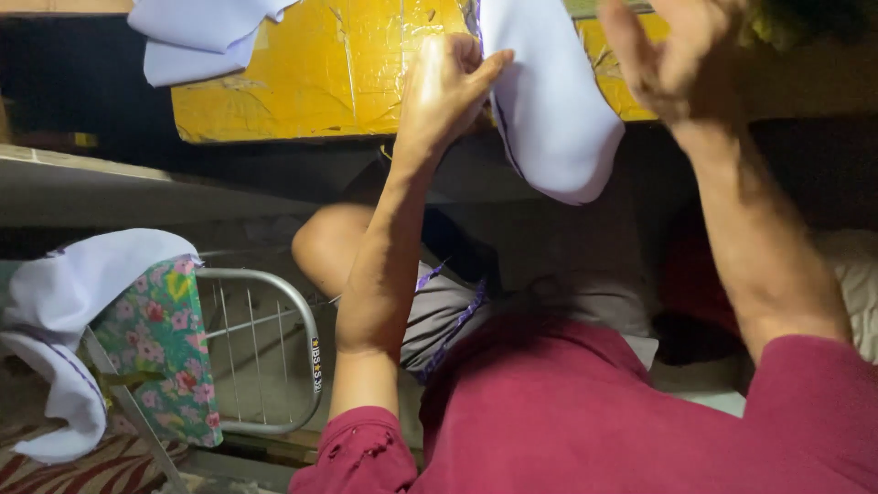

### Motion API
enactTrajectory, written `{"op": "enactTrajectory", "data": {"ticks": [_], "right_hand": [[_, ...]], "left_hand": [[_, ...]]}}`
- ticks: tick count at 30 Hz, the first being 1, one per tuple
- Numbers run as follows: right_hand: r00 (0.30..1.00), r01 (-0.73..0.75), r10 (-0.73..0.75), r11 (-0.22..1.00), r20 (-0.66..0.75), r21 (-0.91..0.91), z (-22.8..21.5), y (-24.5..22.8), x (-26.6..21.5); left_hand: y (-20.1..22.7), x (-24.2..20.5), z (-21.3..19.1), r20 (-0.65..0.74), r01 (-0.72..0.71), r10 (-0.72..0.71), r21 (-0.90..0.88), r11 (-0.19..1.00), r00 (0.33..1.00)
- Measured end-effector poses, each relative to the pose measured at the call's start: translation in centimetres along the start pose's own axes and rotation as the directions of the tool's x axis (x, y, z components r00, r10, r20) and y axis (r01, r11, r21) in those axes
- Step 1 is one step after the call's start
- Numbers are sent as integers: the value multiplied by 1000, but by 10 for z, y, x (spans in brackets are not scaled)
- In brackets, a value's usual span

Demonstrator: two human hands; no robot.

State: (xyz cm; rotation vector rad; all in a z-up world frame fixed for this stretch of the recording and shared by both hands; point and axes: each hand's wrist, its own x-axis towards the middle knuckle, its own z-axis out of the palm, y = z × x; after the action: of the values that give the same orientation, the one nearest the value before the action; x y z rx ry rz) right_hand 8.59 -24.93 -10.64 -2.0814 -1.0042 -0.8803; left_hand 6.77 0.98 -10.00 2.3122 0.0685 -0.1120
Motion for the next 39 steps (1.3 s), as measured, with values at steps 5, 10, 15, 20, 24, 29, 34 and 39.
{"op": "enactTrajectory", "data": {"ticks": [5,10,15,20,24,29,34,39], "right_hand": [[938,-328,339,936,-69,130,-43,-94,-71],[737,-661,653,750,175,-14,7,-52,-179],[94,-963,810,222,579,-155,30,-41,-163],[370,-875,723,482,583,-42,-73,-85,-82],[346,-536,571,771,744,-343,-106,-92,-62],[820,-305,329,944,468,-129,-97,-73,-40],[954,-223,230,973,190,-57,-40,-31,-31],[898,-318,340,940,278,-123,-11,-30,-30]], "left_hand": [[5,-3,-3,15,34,-32,-224,974,999],[0,0,0,71,142,-125,-343,929,990],[-36,16,23,-51,-22,-10,-586,810,999],[-31,16,23,-102,17,-62,-390,920,993],[7,-2,0,30,195,-195,-307,932,980],[-5,17,-6,12,77,-76,-207,975,997],[-17,36,5,-175,-133,111,-123,983,978],[-7,21,-4,43,27,-8,-469,883,999]]}}
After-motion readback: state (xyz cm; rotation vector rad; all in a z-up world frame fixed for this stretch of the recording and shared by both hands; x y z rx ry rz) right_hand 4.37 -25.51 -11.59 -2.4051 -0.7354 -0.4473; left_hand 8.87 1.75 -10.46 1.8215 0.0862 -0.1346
